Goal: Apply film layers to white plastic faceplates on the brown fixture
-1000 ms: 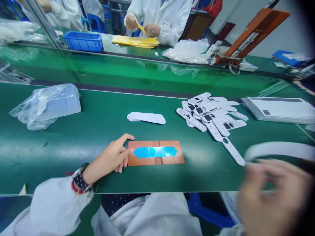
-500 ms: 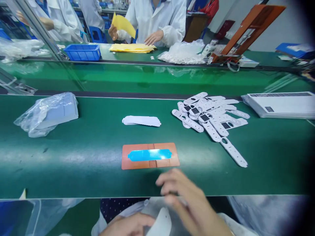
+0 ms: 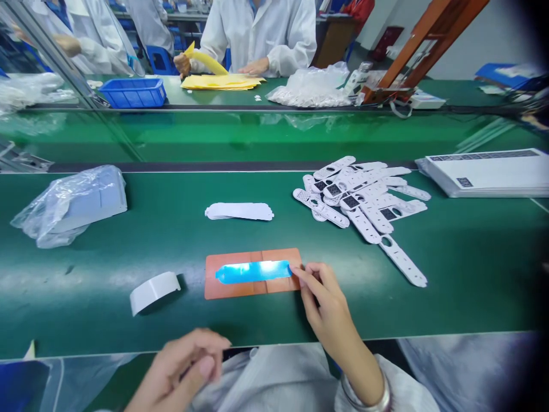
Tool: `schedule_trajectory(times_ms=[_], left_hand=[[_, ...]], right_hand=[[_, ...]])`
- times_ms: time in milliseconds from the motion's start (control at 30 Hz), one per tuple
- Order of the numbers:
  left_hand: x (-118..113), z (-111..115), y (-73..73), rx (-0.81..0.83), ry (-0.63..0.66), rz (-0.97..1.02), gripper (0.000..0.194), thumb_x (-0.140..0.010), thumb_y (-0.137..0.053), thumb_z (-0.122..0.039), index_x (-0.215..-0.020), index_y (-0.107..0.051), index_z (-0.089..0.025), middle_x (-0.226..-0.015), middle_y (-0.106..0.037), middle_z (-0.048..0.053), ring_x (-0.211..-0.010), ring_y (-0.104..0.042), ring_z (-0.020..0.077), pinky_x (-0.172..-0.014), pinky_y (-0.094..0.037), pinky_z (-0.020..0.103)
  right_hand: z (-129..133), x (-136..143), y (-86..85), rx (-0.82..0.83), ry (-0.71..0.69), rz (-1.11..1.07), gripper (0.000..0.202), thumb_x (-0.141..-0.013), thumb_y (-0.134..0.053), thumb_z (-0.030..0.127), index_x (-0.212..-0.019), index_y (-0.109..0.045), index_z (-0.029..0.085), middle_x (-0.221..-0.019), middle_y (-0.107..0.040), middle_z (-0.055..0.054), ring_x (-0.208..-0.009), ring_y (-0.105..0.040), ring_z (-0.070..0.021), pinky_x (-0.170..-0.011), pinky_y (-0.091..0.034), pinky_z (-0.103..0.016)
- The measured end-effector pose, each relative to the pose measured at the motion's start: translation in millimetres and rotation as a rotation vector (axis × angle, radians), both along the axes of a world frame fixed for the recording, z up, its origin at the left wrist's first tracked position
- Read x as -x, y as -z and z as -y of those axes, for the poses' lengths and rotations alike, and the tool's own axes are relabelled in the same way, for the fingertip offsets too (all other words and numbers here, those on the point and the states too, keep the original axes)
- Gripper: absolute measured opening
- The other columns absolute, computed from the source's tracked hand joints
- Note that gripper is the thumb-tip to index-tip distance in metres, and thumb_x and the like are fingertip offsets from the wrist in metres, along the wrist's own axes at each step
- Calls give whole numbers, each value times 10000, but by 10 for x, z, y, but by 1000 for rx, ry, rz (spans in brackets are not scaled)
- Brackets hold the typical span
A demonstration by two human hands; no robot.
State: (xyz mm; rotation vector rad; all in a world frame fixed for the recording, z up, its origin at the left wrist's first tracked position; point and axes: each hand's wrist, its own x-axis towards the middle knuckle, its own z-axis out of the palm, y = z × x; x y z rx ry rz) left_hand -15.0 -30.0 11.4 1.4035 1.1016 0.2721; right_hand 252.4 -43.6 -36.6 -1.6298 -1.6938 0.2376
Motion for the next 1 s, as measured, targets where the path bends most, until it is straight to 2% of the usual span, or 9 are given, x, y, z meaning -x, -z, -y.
schedule_trajectory(times_ms=[133, 200, 267, 400, 467, 567, 633, 867, 1000], left_hand=[[236, -206, 37, -700, -258, -420, 205, -897, -439, -399, -1039, -571, -330, -1058, -572, 73, -1045, -542, 299, -919, -418, 448], [329, -317, 56, -993, -311, -664, 346, -876, -483, -368, -1220, -455, -345, -1207, -492, 114, -1165, -468, 356, -979, -344, 530], [415, -417, 70, -1101, -340, -844, 515, -872, -498, -366, -1351, -308, -364, -1329, -405, 143, -1195, -450, 388, -994, -308, 570], [609, -685, 109, -1157, -345, -943, 545, -890, -462, -381, -1389, -244, -364, -1489, -231, 146, -1273, -386, 401, -1026, -282, 563], [693, -896, 126, -1133, -258, -963, 478, -903, -420, -384, -1357, -307, -285, -1442, -327, 175, -1283, -375, 396, -1006, -322, 544], [732, -1254, 105, -1005, -47, -911, 333, -909, -389, -361, -1184, -476, -194, -1221, -563, 155, -1123, -514, 353, -931, -414, 467], [696, -1467, 60, -950, -10, -832, 293, -893, -399, -343, -1082, -540, -169, -1120, -616, 131, -1031, -553, 320, -902, -435, 426], [525, -1990, 64, -877, -141, -580, 345, -793, -464, -387, -996, -628, -162, -894, -666, 87, -791, -618, 231, -696, -495, 317], [431, -2247, 181, -911, -198, -543, 331, -730, -482, -349, -933, -661, -158, -708, -619, 34, -608, -556, 174, -612, -461, 283]], right_hand=[[1, 10, 12, -5, 37, -13, 297, -917, -405, 136, -1093, -626, 227, -885, -526, -64, -818, -530, -178, -685, -476, -332], [14, 4, 38, -16, 68, -18, 285, -915, -408, 132, -1075, -626, 222, -872, -534, -60, -811, -526, -177, -679, -469, -324], [23, -40, 70, -20, 122, 1, 270, -912, -405, 127, -1047, -624, 210, -865, -541, -61, -804, -525, -179, -675, -464, -323], [-66, -317, 50, -18, 209, 128, 233, -891, -418, 148, -999, -619, 192, -847, -549, -64, -787, -537, -197, -671, -466, -339], [-208, -532, -28, -41, 208, 228, 227, -882, -431, 168, -1015, -615, 182, -856, -556, -74, -811, -542, -216, -709, -470, -363], [-522, -850, -138, -48, 154, 383, 242, -882, -441, 216, -1041, -611, 153, -902, -565, -112, -877, -530, -256, -778, -460, -410], [-740, -1009, -143, -5, 115, 427, 257, -881, -459, 266, -1043, -614, 140, -927, -570, -133, -906, -522, -279, -800, -450, -436], [-1062, -1231, 96, 9, 144, 341, 354, -866, -489, 404, -1045, -612, 124, -857, -595, -135, -820, -571, -289, -734, -484, -451], [-953, -1185, -29, -20, 126, 273, 318, -874, -493, 395, -1070, -599, 168, -958, -593, -118, -894, -596, -264, -796, -495, -413]])
